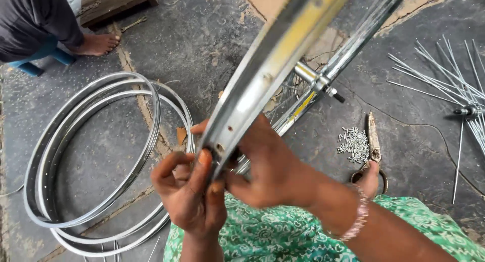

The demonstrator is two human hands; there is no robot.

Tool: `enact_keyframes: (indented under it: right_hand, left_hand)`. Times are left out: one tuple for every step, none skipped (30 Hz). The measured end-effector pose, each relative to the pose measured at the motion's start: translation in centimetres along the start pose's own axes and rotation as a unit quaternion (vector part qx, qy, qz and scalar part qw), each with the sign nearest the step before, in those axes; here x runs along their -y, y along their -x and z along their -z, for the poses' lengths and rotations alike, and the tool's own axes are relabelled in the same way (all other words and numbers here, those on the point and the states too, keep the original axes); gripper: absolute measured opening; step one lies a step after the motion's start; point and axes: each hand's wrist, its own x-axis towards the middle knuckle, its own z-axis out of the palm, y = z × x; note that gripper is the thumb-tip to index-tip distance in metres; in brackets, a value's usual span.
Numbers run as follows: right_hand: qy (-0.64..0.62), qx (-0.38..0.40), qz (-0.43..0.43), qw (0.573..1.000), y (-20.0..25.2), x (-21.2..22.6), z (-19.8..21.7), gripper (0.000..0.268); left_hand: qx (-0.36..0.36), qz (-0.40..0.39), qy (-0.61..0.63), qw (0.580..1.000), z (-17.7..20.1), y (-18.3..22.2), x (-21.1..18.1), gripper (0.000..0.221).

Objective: The person assembles a bicycle wheel by hand, inserting spokes into the hub and threading them through the rim. They pick up small nipples from a pile and screw them onto the spoke ends to secure the rim, rotating the wheel to repeat the process for each spoke.

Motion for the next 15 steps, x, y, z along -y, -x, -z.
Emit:
enact_keyframes:
  right_hand:
    - [-0.044,0.011,0.032,0.998,-0.3,0.5,0.9,0.059]
    - [-0.043,0.013,0.034,0.998,-0.5,0.7,1.2,0.059]
    - [-0.088,0.038,0.024,0.995,-0.6,1.0,1.6,0.062]
    - [-0.133,0.063,0.014,0.989,-0.7,1.2,2.0,0.065]
    - [-0.131,0.063,0.015,0.989,0.0,0.7,1.4,0.065]
    - [-0.119,0.028,0.026,0.992,0.6,0.1,0.8,0.062]
    - [-0.106,-0.006,0.040,0.994,1.2,-0.5,0.2,0.060]
    - [-0.105,-0.006,0.042,0.994,2.1,-1.8,-0.8,0.060]
    - [-0.097,-0.066,0.066,0.991,3.2,-3.0,-2.0,0.055]
    - [-0.088,-0.126,0.090,0.984,4.4,-4.3,-3.2,0.053]
    - [-0.088,-0.127,0.090,0.984,4.0,-4.1,-3.4,0.053]
    - [-0.086,-0.164,0.126,0.975,3.6,-3.9,-3.7,0.047]
    - [-0.082,-0.201,0.162,0.963,3.1,-3.8,-3.8,0.045]
    - [-0.080,-0.202,0.162,0.963,2.7,-3.1,-3.3,0.045]
    - [-0.087,-0.189,0.168,0.963,2.2,-2.6,-2.7,0.037]
  left_hand:
    - [-0.004,0.008,0.005,1.000,-0.1,-0.3,-0.1,0.038]
    - [-0.006,0.008,0.006,1.000,-0.3,-0.3,-0.2,0.038]
    - [-0.007,0.014,0.031,0.999,-0.5,-0.3,-0.3,0.037]
    - [-0.009,0.019,0.057,0.998,-0.8,-0.3,-0.4,0.037]
    - [-0.010,0.019,0.058,0.998,-0.7,-0.2,-0.5,0.037]
    - [-0.004,0.015,0.066,0.998,-0.7,0.0,-0.6,0.037]
    - [0.002,0.009,0.073,0.997,-0.7,0.1,-0.7,0.037]
    - [0.000,0.007,0.074,0.997,-0.8,0.1,-0.6,0.037]
    - [0.007,0.010,0.064,0.998,-0.8,0.2,-0.6,0.037]
    - [0.013,0.013,0.055,0.998,-0.8,0.3,-0.6,0.038]
    - [0.014,0.013,0.055,0.998,-0.7,0.3,-0.7,0.038]
    - [0.017,0.019,0.042,0.999,-0.6,0.3,-0.8,0.038]
    - [0.020,0.023,0.031,0.999,-0.6,0.2,-0.9,0.039]
    - [0.020,0.022,0.033,0.999,-0.5,0.0,-0.9,0.039]
    - [0.021,0.022,0.026,0.999,-0.5,-0.2,-0.9,0.038]
